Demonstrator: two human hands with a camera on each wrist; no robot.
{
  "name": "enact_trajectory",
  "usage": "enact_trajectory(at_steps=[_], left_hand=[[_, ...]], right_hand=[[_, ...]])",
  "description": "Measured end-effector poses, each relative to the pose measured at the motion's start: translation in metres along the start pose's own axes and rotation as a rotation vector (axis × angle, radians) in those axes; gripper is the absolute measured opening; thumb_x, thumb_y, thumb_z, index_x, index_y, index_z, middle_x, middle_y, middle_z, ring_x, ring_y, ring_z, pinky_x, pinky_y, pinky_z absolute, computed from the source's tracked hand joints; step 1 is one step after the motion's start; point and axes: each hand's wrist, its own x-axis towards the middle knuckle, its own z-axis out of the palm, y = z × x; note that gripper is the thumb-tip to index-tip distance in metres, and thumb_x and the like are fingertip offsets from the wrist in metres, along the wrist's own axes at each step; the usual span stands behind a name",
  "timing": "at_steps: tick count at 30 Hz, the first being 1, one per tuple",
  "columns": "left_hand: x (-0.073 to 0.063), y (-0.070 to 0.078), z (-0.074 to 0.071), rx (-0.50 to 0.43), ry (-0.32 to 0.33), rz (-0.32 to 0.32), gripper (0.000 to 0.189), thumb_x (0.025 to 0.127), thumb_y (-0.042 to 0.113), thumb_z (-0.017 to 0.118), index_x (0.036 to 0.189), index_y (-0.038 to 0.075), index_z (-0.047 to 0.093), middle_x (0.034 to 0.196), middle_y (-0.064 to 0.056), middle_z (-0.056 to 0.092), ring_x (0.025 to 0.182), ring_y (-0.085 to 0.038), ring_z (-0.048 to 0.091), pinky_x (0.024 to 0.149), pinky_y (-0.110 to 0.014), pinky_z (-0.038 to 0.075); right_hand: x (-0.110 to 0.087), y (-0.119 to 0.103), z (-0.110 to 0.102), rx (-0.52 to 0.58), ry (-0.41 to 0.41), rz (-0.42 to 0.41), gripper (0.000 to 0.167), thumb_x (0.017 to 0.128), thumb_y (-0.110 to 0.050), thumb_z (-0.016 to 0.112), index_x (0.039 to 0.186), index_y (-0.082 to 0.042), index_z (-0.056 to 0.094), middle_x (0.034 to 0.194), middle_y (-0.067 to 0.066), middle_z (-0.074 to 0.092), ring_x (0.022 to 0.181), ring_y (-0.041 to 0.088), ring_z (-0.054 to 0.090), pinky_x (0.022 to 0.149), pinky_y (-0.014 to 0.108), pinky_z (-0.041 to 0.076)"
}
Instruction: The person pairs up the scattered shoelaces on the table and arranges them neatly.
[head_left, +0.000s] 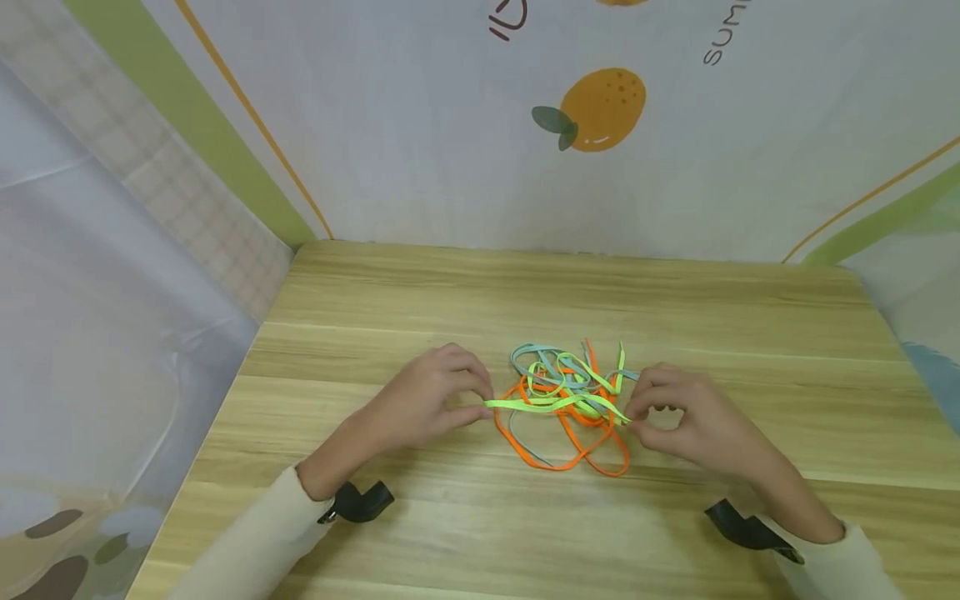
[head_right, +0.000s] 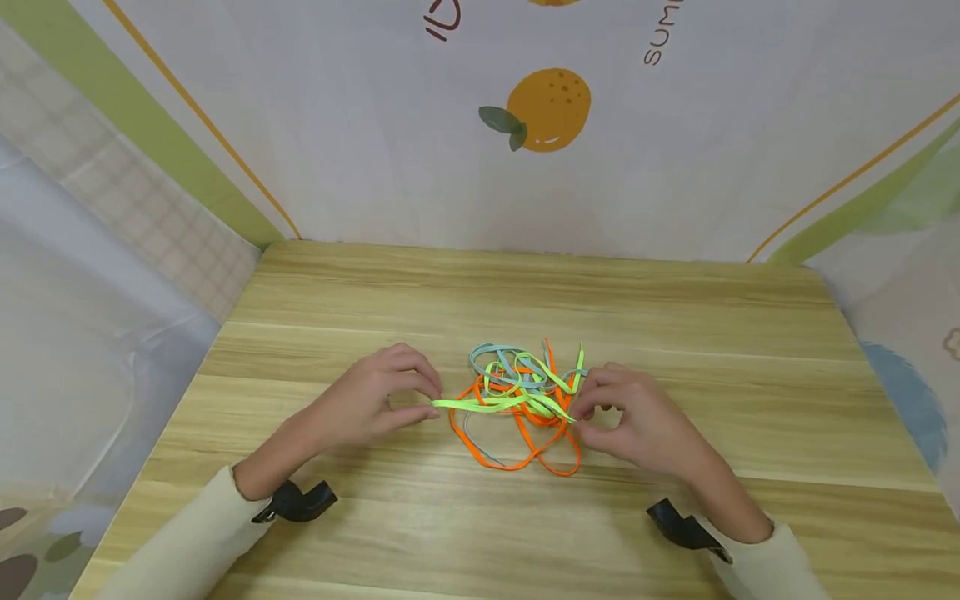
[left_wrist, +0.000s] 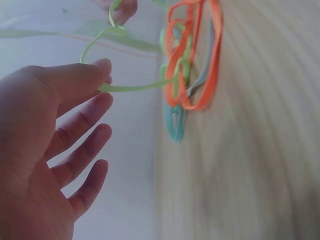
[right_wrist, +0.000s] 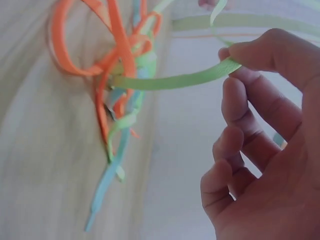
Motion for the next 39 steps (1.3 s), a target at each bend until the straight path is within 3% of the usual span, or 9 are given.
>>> enact_trajectory(at_steps=[5,13,20,27,31,36,39], left_hand=[[-0.005,-0.002,-0.011,-0.06,0.037,-0.054,0.009,0.095,0.018,0.088,0.099,0.015,0.081,0.11,0.006,0.076,0.113,-0.02,0.069,0.102,-0.044,0.055],[-0.008,-0.003,-0.025,-0.19,0.085,-0.097,0.007,0.097,0.016,0.086,0.095,0.018,0.08,0.107,0.011,0.075,0.112,-0.015,0.069,0.101,-0.043,0.055],[-0.008,-0.006,-0.038,-0.293,0.139,-0.092,0.011,0.097,0.008,0.083,0.094,0.017,0.08,0.105,0.008,0.077,0.11,-0.016,0.07,0.1,-0.043,0.055],[-0.014,-0.014,-0.051,-0.348,0.163,-0.149,0.013,0.101,0.006,0.079,0.097,0.019,0.08,0.104,0.007,0.077,0.108,-0.016,0.071,0.099,-0.036,0.055],[-0.017,-0.021,-0.056,-0.369,0.178,-0.191,0.016,0.101,0.003,0.078,0.096,0.018,0.08,0.104,0.008,0.076,0.108,-0.017,0.071,0.1,-0.04,0.056],[-0.022,-0.031,-0.062,-0.368,0.169,-0.253,0.014,0.103,0.005,0.077,0.097,0.016,0.081,0.106,0.005,0.077,0.109,-0.018,0.071,0.099,-0.044,0.056],[-0.025,-0.038,-0.066,-0.362,0.164,-0.293,0.012,0.103,0.007,0.076,0.097,0.017,0.081,0.107,0.005,0.077,0.109,-0.017,0.071,0.098,-0.039,0.055]], right_hand=[[-0.003,-0.002,-0.016,0.036,0.005,0.037,0.053,0.078,0.012,0.088,0.095,-0.036,0.075,0.094,-0.018,0.066,0.083,0.007,0.059,0.068,0.026,0.045],[-0.005,-0.004,-0.038,0.129,0.009,0.044,0.046,0.085,0.016,0.081,0.098,-0.027,0.076,0.101,-0.002,0.073,0.095,0.012,0.062,0.068,0.032,0.042],[-0.012,-0.004,-0.052,0.211,0.008,0.105,0.044,0.091,0.023,0.071,0.098,-0.02,0.075,0.101,0.004,0.073,0.099,0.015,0.063,0.081,0.028,0.046],[-0.024,0.013,-0.064,0.382,0.043,0.019,0.046,0.088,0.034,0.06,0.103,-0.006,0.077,0.105,0.011,0.072,0.103,0.019,0.062,0.08,0.027,0.045],[-0.031,0.021,-0.073,0.464,0.059,0.031,0.045,0.089,0.036,0.056,0.106,0.002,0.078,0.109,0.014,0.072,0.105,0.021,0.063,0.082,0.026,0.049],[-0.042,0.024,-0.086,0.408,0.079,0.128,0.04,0.093,0.033,0.055,0.106,0.004,0.078,0.114,0.013,0.073,0.109,0.019,0.063,0.086,0.024,0.05],[-0.047,0.025,-0.094,0.324,0.091,0.221,0.034,0.097,0.029,0.056,0.106,0.004,0.078,0.115,0.009,0.073,0.112,0.017,0.064,0.088,0.021,0.05]])
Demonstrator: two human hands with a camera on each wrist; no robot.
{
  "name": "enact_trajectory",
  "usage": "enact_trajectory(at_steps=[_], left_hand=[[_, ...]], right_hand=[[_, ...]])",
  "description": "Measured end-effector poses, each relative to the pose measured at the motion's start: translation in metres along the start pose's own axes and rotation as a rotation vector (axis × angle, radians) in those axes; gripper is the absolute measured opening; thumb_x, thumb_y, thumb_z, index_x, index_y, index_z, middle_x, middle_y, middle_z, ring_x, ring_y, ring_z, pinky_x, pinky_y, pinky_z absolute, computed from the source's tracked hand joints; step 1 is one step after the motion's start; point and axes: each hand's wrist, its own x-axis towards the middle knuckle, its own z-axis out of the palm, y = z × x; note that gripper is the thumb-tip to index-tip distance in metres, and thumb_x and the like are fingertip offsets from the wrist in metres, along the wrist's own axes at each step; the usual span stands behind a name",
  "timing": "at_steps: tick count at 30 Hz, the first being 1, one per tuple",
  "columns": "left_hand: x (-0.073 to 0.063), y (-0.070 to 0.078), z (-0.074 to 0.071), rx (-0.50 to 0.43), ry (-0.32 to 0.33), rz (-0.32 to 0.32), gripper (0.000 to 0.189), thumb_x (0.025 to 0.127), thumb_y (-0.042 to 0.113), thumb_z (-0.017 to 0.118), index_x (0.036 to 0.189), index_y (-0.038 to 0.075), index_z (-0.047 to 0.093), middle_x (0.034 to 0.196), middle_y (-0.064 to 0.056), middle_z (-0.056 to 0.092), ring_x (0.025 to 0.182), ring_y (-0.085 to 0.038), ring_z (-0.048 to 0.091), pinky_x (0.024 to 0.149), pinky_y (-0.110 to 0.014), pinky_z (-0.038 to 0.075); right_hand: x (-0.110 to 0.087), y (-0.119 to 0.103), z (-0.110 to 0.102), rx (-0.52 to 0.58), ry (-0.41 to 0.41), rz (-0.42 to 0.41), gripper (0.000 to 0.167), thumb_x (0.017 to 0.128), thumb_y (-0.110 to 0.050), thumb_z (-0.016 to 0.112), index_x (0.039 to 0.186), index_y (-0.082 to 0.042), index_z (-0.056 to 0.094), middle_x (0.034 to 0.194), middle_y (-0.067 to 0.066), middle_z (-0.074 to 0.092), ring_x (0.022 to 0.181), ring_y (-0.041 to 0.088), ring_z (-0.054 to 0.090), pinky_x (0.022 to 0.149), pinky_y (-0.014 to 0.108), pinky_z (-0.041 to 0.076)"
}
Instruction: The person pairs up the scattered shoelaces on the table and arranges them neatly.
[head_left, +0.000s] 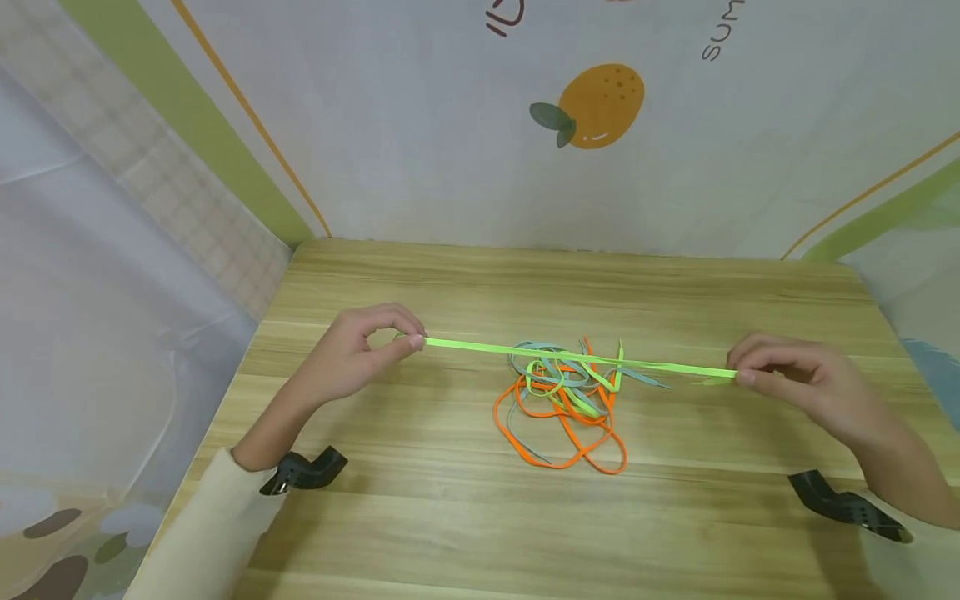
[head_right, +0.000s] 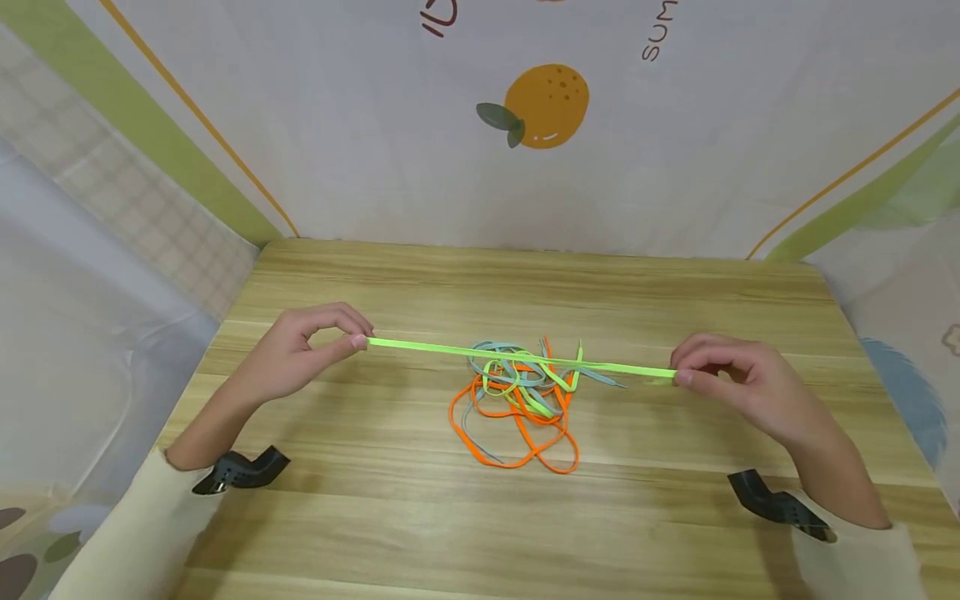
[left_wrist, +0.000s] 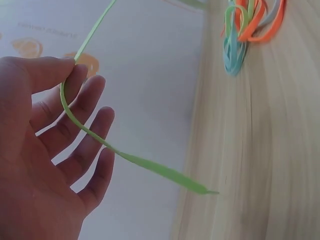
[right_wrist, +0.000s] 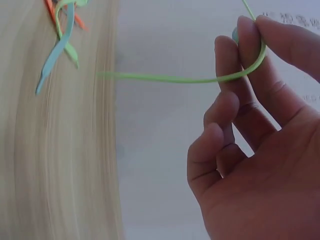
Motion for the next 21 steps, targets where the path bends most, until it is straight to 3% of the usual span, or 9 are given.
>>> enact_trajectory(at_steps=[5,10,14,17,21], left_hand=[[0.001,-0.012,-0.009,0.022,0.003,-0.044,0.012,0.105,0.008,0.075,0.098,0.015,0.082,0.107,0.003,0.077,0.107,-0.018,0.071,0.097,-0.033,0.054],[0.0,-0.021,-0.017,0.052,0.007,-0.114,0.012,0.108,0.013,0.072,0.102,0.013,0.082,0.11,0.0,0.078,0.11,-0.02,0.07,0.101,-0.045,0.053],[0.0,-0.029,-0.023,0.058,0.017,-0.161,0.013,0.109,0.016,0.071,0.104,0.01,0.082,0.112,-0.003,0.078,0.111,-0.023,0.069,0.101,-0.054,0.052],[0.0,-0.034,-0.028,0.063,0.024,-0.189,0.015,0.11,0.018,0.07,0.106,0.009,0.082,0.113,-0.005,0.078,0.112,-0.025,0.069,0.102,-0.056,0.051],[0.001,-0.037,-0.035,0.065,0.03,-0.245,0.018,0.111,0.022,0.07,0.109,0.009,0.081,0.115,-0.007,0.078,0.116,-0.027,0.067,0.101,-0.054,0.049]], right_hand=[[-0.007,0.004,-0.012,-0.11,0.065,0.114,0.028,0.101,0.023,0.058,0.109,0.005,0.078,0.119,0.004,0.073,0.116,0.012,0.064,0.092,0.015,0.051],[-0.014,0.016,-0.025,-0.134,0.105,0.157,0.026,0.102,0.022,0.057,0.108,0.008,0.078,0.121,-0.002,0.074,0.12,0.009,0.062,0.096,0.012,0.048],[-0.02,0.026,-0.038,-0.171,0.131,0.238,0.02,0.106,0.014,0.058,0.112,0.01,0.077,0.124,-0.011,0.072,0.121,0.002,0.06,0.094,0.01,0.044],[-0.023,0.031,-0.046,-0.19,0.154,0.305,0.019,0.11,0.006,0.059,0.115,0.007,0.078,0.124,-0.017,0.07,0.12,-0.002,0.057,0.092,0.01,0.04],[-0.023,0.038,-0.054,-0.182,0.208,0.323,0.021,0.11,0.006,0.059,0.112,0.004,0.08,0.119,-0.02,0.071,0.115,-0.002,0.057,0.088,0.013,0.039]])
